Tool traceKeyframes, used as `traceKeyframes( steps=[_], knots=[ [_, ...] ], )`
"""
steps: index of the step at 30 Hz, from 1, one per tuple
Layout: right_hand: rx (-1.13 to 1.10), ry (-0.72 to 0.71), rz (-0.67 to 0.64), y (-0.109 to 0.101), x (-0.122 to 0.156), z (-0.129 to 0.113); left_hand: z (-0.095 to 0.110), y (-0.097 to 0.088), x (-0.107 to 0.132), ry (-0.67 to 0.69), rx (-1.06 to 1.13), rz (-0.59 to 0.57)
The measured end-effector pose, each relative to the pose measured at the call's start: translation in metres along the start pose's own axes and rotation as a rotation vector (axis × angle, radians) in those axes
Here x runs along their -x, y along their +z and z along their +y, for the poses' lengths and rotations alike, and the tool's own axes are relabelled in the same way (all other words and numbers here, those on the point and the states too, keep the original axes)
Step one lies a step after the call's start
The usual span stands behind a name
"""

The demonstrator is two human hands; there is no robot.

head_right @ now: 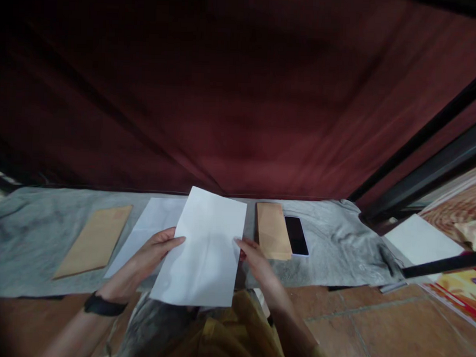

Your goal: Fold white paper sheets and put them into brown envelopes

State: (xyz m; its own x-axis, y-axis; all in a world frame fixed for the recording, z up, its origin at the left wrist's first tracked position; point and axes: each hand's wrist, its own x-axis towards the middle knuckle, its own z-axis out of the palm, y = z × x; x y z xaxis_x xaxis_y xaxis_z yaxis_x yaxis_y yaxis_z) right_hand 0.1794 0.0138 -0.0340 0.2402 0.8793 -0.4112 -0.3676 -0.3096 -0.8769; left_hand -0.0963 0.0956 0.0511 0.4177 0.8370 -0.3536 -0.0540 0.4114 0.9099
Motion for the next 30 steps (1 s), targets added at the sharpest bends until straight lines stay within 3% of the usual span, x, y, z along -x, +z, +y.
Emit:
traceKeyframes(
  steps=[5, 9, 12, 14, 16, 20, 23, 27, 30],
  knots=[
    [0.068, -0.167, -0.117, 0.009, -0.019, -0.052, 0.041, -0.003, -0.005, 0.116, -0.169, -0.047],
    [0.080, -0.360, -0.142, 0.012, -0.028, -0.103, 0.067, -0.003, -0.022, 0.359, -0.403, 0.108],
    [0.094, -0.511, -0.114, 0.012, -0.027, -0.119, 0.069, -0.005, -0.038, 0.568, -0.645, 0.283],
    [0.119, -0.574, -0.057, 0.010, -0.025, -0.110, 0.055, -0.008, -0.047, 0.642, -0.709, 0.302],
    [0.167, -0.607, 0.006, 0.005, -0.023, -0.087, 0.032, -0.013, -0.054, 0.675, -0.700, 0.230],
    [0.398, -0.697, -0.018, -0.009, -0.022, -0.022, -0.027, -0.028, -0.060, 0.665, -0.709, 0.018],
    [0.542, -0.688, -0.036, -0.022, -0.019, 0.022, -0.063, -0.044, -0.058, 0.635, -0.749, -0.075],
    [0.783, -0.758, -0.152, -0.039, -0.006, 0.054, -0.088, -0.055, -0.043, 0.645, -0.981, -0.215],
    [0.936, -0.818, -0.191, -0.050, 0.011, 0.063, -0.097, -0.052, -0.027, 0.658, -1.213, -0.200]
  ],
)
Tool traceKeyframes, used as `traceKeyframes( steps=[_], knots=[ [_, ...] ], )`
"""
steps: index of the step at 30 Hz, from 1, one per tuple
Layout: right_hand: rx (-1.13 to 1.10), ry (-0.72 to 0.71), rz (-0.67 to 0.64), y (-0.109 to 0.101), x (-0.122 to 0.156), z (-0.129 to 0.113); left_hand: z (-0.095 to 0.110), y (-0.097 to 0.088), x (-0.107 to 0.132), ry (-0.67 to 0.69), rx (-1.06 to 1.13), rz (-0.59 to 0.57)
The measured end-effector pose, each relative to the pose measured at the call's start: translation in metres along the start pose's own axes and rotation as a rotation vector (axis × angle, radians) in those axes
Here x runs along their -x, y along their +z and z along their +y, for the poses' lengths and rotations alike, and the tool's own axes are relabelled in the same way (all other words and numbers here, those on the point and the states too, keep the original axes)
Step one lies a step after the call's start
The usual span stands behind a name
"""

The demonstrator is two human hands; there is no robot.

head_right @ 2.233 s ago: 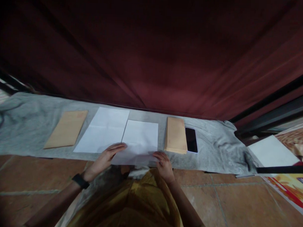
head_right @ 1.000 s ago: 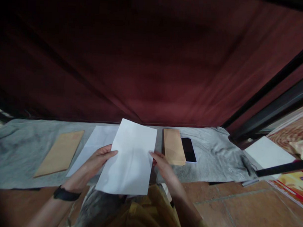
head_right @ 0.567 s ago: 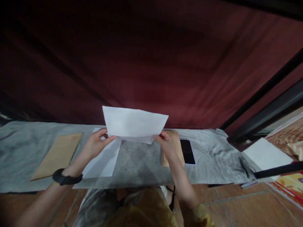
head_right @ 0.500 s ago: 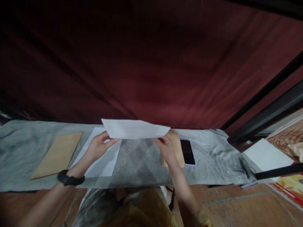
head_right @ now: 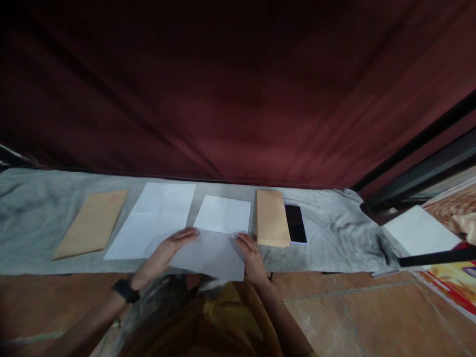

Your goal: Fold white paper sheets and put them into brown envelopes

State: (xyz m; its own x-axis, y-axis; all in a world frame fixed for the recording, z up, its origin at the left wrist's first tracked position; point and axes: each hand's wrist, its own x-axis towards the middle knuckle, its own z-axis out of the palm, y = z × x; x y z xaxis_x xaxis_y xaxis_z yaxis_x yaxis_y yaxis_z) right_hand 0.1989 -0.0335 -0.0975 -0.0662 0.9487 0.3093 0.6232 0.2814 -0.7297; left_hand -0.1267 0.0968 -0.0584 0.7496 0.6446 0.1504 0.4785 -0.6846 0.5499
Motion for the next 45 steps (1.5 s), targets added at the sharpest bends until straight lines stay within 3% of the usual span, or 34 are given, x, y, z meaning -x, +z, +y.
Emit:
traceKeyframes(
  steps=[4, 7, 13, 20, 23, 26, 29, 33, 37, 41, 45],
  knots=[
    [0.122, -0.012, -0.017, -0.004, 0.024, -0.002, 0.017, 0.011, 0.010, -0.048, -0.326, 0.003],
    [0.169, -0.055, -0.067, -0.005, 0.029, -0.001, 0.021, 0.016, 0.006, -0.034, -0.420, 0.004],
    [0.189, -0.005, -0.072, -0.001, 0.007, -0.002, 0.016, 0.007, -0.012, -0.044, -0.412, 0.025],
    [0.233, -0.002, -0.146, 0.002, 0.001, -0.001, -0.003, -0.002, 0.006, -0.105, -0.290, 0.061],
    [0.224, 0.008, -0.162, 0.001, 0.003, 0.002, 0.006, 0.000, 0.000, -0.095, -0.243, 0.114],
    [0.221, -0.001, -0.169, 0.001, 0.001, 0.003, 0.033, 0.020, -0.032, -0.030, -0.208, 0.113],
    [0.240, -0.021, -0.173, 0.001, -0.001, 0.003, 0.062, 0.053, -0.074, -0.051, -0.244, 0.095],
    [0.278, -0.025, -0.177, 0.001, -0.001, 0.002, 0.073, 0.087, -0.104, -0.134, -0.292, 0.097],
    [0.287, -0.033, -0.160, 0.002, 0.000, 0.002, 0.058, 0.088, -0.093, -0.172, -0.330, 0.148],
    [0.283, -0.043, -0.150, 0.003, 0.001, 0.002, 0.045, 0.075, -0.065, -0.280, -0.342, 0.188],
    [0.272, -0.038, -0.149, 0.002, 0.004, 0.001, 0.045, 0.075, -0.034, -0.344, -0.330, 0.261]
  ],
)
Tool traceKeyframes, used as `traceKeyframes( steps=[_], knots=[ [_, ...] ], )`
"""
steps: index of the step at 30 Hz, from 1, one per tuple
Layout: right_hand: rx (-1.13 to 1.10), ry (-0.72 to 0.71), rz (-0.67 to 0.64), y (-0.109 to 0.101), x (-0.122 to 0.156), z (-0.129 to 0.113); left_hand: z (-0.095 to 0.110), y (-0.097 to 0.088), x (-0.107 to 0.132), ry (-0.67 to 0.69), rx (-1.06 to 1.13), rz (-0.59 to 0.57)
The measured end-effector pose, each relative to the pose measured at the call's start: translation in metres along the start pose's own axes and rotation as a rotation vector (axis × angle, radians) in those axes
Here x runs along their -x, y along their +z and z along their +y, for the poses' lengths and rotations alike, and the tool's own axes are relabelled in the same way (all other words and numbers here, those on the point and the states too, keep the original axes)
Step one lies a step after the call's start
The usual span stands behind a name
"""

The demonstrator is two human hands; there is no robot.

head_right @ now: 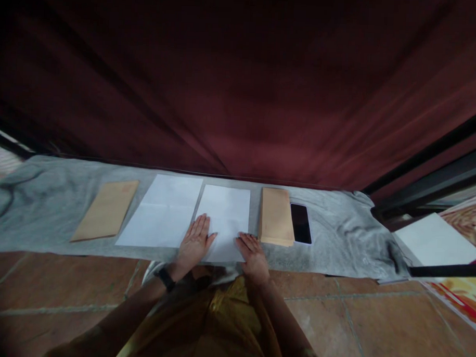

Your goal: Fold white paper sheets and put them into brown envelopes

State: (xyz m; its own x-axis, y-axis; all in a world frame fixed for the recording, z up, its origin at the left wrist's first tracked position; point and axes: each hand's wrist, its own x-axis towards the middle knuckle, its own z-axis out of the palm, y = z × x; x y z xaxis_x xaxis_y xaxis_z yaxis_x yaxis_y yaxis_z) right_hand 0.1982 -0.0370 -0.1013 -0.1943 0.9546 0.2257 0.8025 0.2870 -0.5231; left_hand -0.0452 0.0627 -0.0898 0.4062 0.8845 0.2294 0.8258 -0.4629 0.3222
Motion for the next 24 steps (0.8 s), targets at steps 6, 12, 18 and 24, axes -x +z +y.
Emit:
traceKeyframes(
  steps=[6, 12, 18, 24],
  knots=[
    [-0.002, -0.043, -0.028, -0.005, 0.002, -0.004, 0.017, -0.002, 0.003, 0.080, 0.028, -0.013],
    [-0.009, -0.065, -0.046, -0.010, 0.001, -0.009, 0.057, 0.018, -0.065, 0.276, 0.040, -0.075],
    [-0.024, -0.052, -0.078, -0.012, -0.001, -0.010, 0.067, 0.041, -0.099, 0.216, -0.024, -0.112],
    [-0.046, -0.062, -0.087, -0.016, -0.001, -0.008, 0.058, 0.029, -0.070, 0.245, 0.018, -0.189]
  ],
)
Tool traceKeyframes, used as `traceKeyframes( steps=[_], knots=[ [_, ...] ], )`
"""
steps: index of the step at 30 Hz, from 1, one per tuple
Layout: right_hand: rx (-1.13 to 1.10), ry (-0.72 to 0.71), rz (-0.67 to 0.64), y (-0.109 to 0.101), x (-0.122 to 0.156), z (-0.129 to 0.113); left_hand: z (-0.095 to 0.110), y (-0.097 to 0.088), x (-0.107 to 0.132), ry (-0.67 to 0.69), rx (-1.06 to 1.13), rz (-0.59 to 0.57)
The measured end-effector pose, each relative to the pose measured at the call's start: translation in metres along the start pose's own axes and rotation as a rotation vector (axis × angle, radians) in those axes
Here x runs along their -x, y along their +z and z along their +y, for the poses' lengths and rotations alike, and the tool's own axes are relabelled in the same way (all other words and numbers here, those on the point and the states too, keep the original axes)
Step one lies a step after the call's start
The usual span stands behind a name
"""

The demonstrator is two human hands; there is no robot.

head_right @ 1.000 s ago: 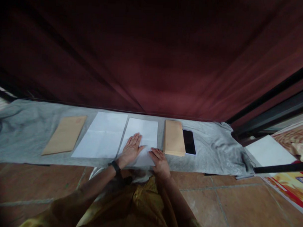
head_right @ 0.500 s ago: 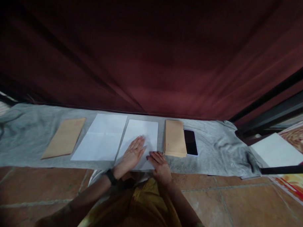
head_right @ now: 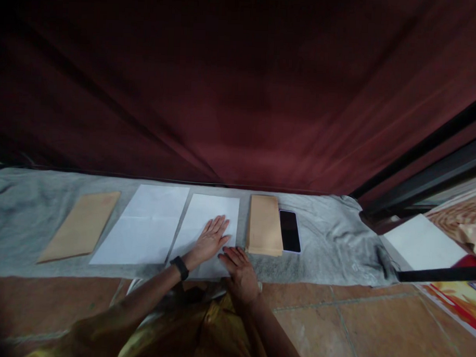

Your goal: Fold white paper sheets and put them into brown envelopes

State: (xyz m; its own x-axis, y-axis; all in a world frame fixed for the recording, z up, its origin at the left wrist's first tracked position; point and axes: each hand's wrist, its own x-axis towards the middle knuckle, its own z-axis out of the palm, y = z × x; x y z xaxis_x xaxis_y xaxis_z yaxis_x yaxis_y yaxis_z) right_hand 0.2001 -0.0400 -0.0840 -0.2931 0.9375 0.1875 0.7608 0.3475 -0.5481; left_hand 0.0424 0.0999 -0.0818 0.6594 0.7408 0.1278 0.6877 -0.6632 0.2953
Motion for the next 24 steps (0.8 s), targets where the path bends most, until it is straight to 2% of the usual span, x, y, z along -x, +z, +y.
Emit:
traceKeyframes(
  steps=[3, 6, 10, 17, 22, 24],
  knots=[
    [-0.010, -0.018, 0.002, -0.002, 0.000, 0.001, -0.006, -0.015, 0.036, 0.097, 0.100, -0.060],
    [-0.033, -0.017, 0.034, -0.001, -0.001, 0.002, -0.016, -0.037, 0.074, 0.194, 0.142, -0.147],
    [-0.119, 0.024, 0.092, 0.000, 0.002, 0.002, -0.036, -0.067, 0.111, 0.211, 0.139, -0.198],
    [-0.253, -0.002, 0.091, -0.004, 0.018, -0.004, -0.068, -0.085, 0.137, 0.125, 0.182, -0.117],
    [-0.445, 0.127, 0.176, -0.003, 0.023, -0.006, -0.070, -0.100, 0.148, -0.026, 0.370, -0.100],
    [-0.463, 0.123, 0.176, -0.002, 0.022, -0.005, -0.071, -0.101, 0.152, -0.084, 0.462, -0.078]
  ],
)
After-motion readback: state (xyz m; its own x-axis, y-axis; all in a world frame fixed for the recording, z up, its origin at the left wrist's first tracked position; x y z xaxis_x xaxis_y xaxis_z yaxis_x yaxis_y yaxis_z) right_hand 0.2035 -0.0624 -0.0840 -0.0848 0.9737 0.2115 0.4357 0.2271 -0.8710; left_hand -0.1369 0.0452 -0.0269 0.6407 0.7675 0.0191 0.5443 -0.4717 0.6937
